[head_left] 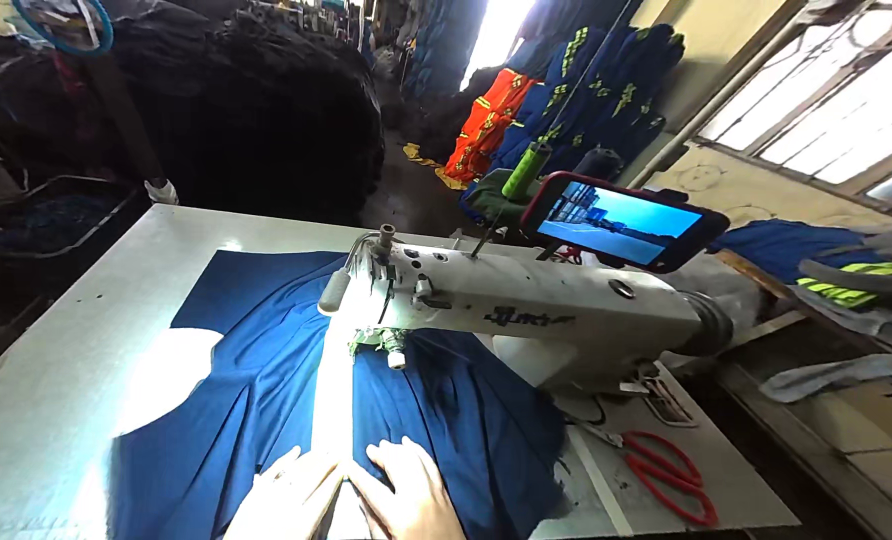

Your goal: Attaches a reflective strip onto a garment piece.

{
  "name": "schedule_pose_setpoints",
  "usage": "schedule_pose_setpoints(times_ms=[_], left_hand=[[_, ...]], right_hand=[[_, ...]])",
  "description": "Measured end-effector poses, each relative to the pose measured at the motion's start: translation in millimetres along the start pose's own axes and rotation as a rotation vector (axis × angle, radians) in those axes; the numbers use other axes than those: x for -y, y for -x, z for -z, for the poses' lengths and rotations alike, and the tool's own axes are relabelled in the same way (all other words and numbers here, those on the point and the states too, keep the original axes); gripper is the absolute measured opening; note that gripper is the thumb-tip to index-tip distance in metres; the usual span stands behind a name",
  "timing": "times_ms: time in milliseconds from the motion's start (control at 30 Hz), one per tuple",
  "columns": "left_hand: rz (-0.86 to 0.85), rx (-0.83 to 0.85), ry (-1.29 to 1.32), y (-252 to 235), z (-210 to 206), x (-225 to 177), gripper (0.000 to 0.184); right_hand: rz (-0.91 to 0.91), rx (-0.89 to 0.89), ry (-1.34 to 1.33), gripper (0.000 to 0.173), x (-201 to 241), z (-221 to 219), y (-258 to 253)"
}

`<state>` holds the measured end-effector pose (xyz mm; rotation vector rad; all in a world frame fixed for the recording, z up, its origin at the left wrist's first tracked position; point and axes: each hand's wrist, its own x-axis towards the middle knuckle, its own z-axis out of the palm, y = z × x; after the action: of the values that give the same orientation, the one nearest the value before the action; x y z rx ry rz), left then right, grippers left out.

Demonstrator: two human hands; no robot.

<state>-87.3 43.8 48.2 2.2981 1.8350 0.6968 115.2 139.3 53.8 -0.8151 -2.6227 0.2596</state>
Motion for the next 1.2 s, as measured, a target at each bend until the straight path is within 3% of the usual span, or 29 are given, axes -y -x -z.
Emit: schedule_pose_setpoints(times_ms=[300, 400, 467, 667, 767, 800, 833, 933, 1067, 1133, 1200], left_hand=[[0.029, 0.106, 0.043, -15, 4, 12, 0.038], [0.012, 0.026, -0.013, -34, -5, 36, 0.039], [0.018, -0.023, -0.032, -51, -9, 52, 0.039], [0.105, 0.153, 0.028, -103, 11, 81, 0.042], [0.191, 0.279, 0.030, -111, 47, 56, 0.042], [0.182, 0.232, 0.022, -112, 40, 59, 0.042], [0.165, 0.163, 0.032, -111, 31, 63, 0.041], [0.178, 0.172, 0.048, -112, 34, 62, 0.042], [0.135, 0.092, 0.032, -111, 20, 69, 0.042], [0.121, 0.075, 0.025, -111, 15, 73, 0.042], [0.135, 0.110, 0.025, -112, 20, 69, 0.042]], right_hand=[[0.002, 0.008, 0.068, 0.033, -6, -2, -16], [-0.030, 0.023, 0.099, 0.035, -14, -4, -41], [-0.067, 0.066, 0.136, 0.036, -21, -4, -61], [-0.167, 0.291, 0.164, 0.044, -36, -6, -103], [-0.163, 0.172, 0.119, 0.041, -35, -3, -84], [-0.156, 0.077, 0.081, 0.038, -35, 4, -71], [-0.134, -0.046, 0.044, 0.036, -37, 15, -58], [-0.163, -0.391, 0.016, 0.029, -70, 87, -22], [-0.362, -0.732, 0.287, 0.037, -176, 217, -16], [-0.574, -0.677, 0.291, 0.047, -227, 266, -34], [-0.766, -0.479, 0.239, 0.055, -277, 290, -47]])
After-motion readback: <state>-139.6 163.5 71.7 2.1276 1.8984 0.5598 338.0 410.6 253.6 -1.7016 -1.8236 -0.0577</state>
